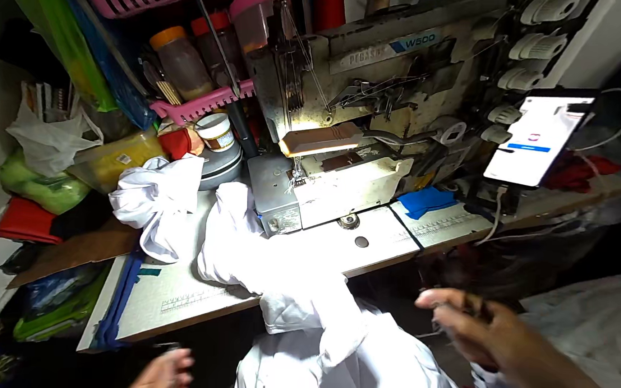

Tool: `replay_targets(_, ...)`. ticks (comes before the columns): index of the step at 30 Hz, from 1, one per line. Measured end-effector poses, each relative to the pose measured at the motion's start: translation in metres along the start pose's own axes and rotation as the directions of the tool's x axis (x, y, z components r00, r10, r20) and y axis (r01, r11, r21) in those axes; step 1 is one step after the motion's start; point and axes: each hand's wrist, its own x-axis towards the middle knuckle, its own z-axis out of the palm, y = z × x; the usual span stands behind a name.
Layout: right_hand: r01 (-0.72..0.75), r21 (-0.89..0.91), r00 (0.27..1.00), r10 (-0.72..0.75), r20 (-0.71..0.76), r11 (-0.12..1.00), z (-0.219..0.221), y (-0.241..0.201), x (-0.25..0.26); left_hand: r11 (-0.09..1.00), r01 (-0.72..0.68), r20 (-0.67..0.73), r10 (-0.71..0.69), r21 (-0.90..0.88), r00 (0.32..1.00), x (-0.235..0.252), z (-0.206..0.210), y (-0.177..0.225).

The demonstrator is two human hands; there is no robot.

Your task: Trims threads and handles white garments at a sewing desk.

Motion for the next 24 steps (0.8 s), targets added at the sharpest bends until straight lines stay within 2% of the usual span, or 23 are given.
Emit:
replay_targets(2, 0.032, -0.211, 0.99, -0.002, 0.142, 0.977, 0.022, 0.007, -0.002, 0.986, -0.034, 0.256, -0.009, 0.165, 0.967, 0.001, 0.058, -0.009)
replay_targets(4, 0.043, -0.286, 0.969, 0.029, 0.244, 0.957, 0.051, 0.02, 0.004, 0.955, -0.094, 0.444, -0.043, 0.283, 0.895, 0.0, 0.105, -0.017)
replay_targets(7, -0.006, -0.301, 0.968, 0.081, 0.237, 0.954, 0.098, 0.045, 0.02, 0.913, -0.192, 0.549, -0.041, 0.36, 0.835, 0.003, 0.15, -0.023)
replay_targets(9, -0.045, -0.27, 0.983, 0.092, 0.162, 0.962, 0.12, 0.055, 0.023, 0.905, -0.269, 0.554, 0.045, 0.33, 0.831, 0.006, 0.16, -0.021)
replay_targets(12, -0.066, -0.091, 0.977, 0.084, 0.198, 0.994, 0.12, 0.054, 0.013, 0.938, -0.295, 0.478, 0.178, 0.181, 0.86, 0.005, 0.15, -0.004)
replay_targets(14, -0.081, 0.143, 0.969, 0.045, 0.242, 0.986, 0.104, 0.046, 0.005, 0.955, -0.296, 0.375, 0.285, -0.029, 0.882, 0.002, 0.132, 0.0)
replay_targets(16, -0.075, 0.374, 0.963, -0.03, 0.269, 0.924, 0.089, 0.039, 0.0, 0.926, -0.29, 0.302, 0.356, -0.242, 0.884, 0.002, 0.12, -0.001)
replay_targets(18, -0.028, 0.484, 0.938, -0.144, 0.314, 0.875, 0.08, 0.031, 0.003, 0.859, -0.257, 0.226, 0.384, -0.443, 0.895, 0.0, 0.125, 0.002)
replay_targets(20, 0.012, 0.542, 0.915, -0.227, 0.332, 0.84, 0.083, 0.018, 0.007, 0.79, -0.21, 0.221, 0.398, -0.576, 0.89, 0.0, 0.141, 0.007)
replay_targets(22, 0.027, 0.626, 0.904, -0.286, 0.317, 0.78, 0.091, 0.005, 0.012, 0.837, -0.27, 0.277, 0.434, -0.475, 0.858, 0.001, 0.16, 0.011)
replay_targets(24, 0.016, 0.701, 0.908, -0.303, 0.288, 0.713, 0.097, -0.007, 0.016, 0.905, -0.379, 0.307, 0.423, -0.194, 0.852, -0.002, 0.178, 0.014)
